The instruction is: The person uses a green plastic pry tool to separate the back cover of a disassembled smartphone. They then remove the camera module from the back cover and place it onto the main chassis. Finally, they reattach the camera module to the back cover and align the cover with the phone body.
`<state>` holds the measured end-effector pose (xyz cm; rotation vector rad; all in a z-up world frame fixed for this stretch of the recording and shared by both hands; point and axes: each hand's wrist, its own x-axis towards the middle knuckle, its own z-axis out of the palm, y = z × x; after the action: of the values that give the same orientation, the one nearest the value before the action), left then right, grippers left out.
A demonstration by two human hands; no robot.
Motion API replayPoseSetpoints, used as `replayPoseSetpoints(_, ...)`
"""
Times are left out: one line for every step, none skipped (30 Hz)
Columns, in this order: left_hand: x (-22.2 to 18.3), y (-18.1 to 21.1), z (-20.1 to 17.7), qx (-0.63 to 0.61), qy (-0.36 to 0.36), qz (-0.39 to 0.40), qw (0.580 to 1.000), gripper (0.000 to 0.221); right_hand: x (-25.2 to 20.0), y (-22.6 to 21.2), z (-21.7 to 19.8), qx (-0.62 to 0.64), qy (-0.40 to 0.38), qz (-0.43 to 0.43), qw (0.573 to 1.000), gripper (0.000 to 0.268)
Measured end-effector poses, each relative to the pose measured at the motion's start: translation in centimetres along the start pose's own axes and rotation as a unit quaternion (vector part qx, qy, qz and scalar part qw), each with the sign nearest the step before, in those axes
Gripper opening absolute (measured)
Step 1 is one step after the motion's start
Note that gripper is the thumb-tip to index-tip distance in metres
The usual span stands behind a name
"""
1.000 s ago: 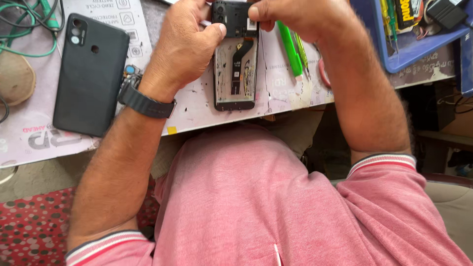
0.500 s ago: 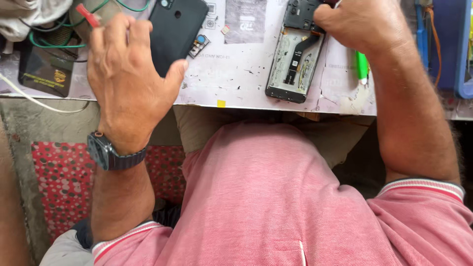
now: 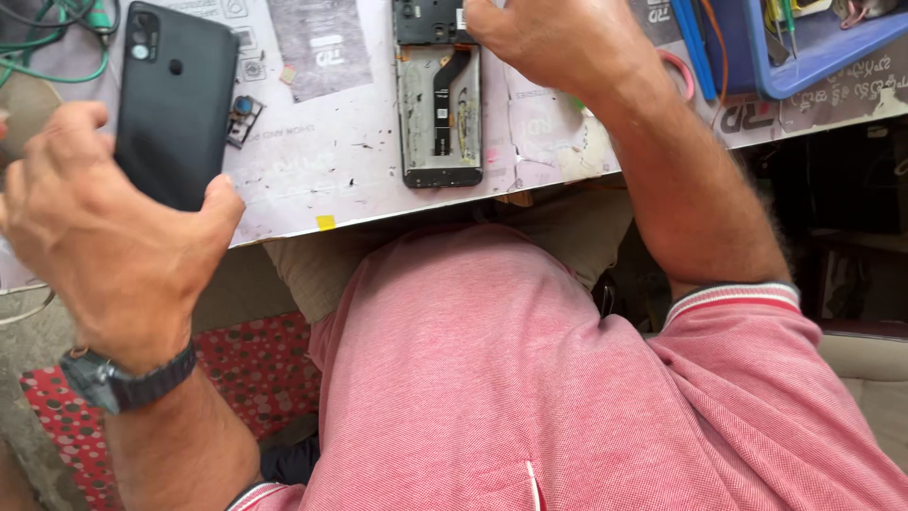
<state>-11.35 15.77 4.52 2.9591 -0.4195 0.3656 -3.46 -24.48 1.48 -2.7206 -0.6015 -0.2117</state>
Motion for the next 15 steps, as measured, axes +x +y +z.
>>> replayPoseSetpoints(0.2, 0.4, -0.5, -0.015, -0.002, -0.011, 1.0, 0.059, -0.5, -0.8, -1.0, 0.015, 0.001, 0.032, 0.999, 0.019)
replayPoseSetpoints(0.0, 1.1, -1.4, -0.028, -0.014, -0.036, 0.999, 0.059, -0.9, -1.4, -1.9, 0.057, -0.007, 0.086, 0.995, 0.023)
replayPoseSetpoints(0.0, 1.9, -2.4, -0.038, -0.02, -0.041, 0.998, 0.059, -1.4, -1.7, -2.8, 0.098, -0.015, 0.14, 0.985, 0.028)
replayPoseSetpoints(0.1, 3.0, -3.4, -0.048, -0.027, -0.047, 0.997, 0.059, -1.9, -2.0, -3.5, 0.14, -0.025, 0.193, 0.971, 0.033)
replayPoseSetpoints(0.2, 4.1, -4.3, -0.054, -0.028, -0.033, 0.998, 0.059, -2.3, -2.2, -3.8, 0.152, 0.002, 0.185, 0.971, 0.031)
replayPoseSetpoints(0.6, 5.6, -4.6, -0.065, -0.03, -0.017, 0.997, 0.061, -2.9, -2.3, -4.0, 0.165, 0.026, 0.176, 0.97, 0.03)
replayPoseSetpoints(0.9, 7.1, -5.0, -0.076, -0.033, -0.001, 0.997, 0.063, -3.4, -2.4, -4.2, 0.178, 0.051, 0.166, 0.969, 0.029)
replayPoseSetpoints(1.8, 8.9, -4.2, -0.089, -0.032, 0.018, 0.995, 0.069, -3.8, -2.6, -4.1, 0.222, 0.067, 0.152, 0.961, 0.02)
replayPoseSetpoints(2.9, 10.8, -3.2, -0.102, -0.03, 0.038, 0.994, 0.076, -4.1, -2.8, -3.8, 0.265, 0.082, 0.137, 0.951, 0.013)
replayPoseSetpoints(3.9, 12.7, -2.2, -0.1, -0.04, 0.031, 0.994, 0.079, -4.2, -2.8, -3.5, 0.308, 0.098, 0.121, 0.939, 0.012)
replayPoseSetpoints(4.8, 14.5, -1.2, -0.098, -0.05, 0.025, 0.994, 0.082, -4.3, -2.7, -3.3, 0.3, 0.113, 0.11, 0.941, 0.012)
replayPoseSetpoints(5.4, 15.8, -0.5, -0.082, -0.05, 0.022, 0.995, 0.085, -4.5, -2.8, -2.9, 0.292, 0.126, 0.1, 0.943, 0.013)
replayPoseSetpoints(5.9, 16.9, 0.3, -0.065, -0.05, 0.02, 0.996, 0.087, -4.7, -2.7, -2.7, 0.286, 0.138, 0.09, 0.944, 0.014)
replayPoseSetpoints(6.3, 17.6, 0.8, -0.049, -0.051, 0.018, 0.997, 0.09, -4.9, -2.5, -2.6, 0.288, 0.15, 0.077, 0.943, 0.015)
replayPoseSetpoints(6.4, 18.0, 1.1, -0.045, -0.057, 0.017, 0.997, 0.09, -5.1, -2.5, -2.4, 0.29, 0.162, 0.064, 0.941, 0.017)
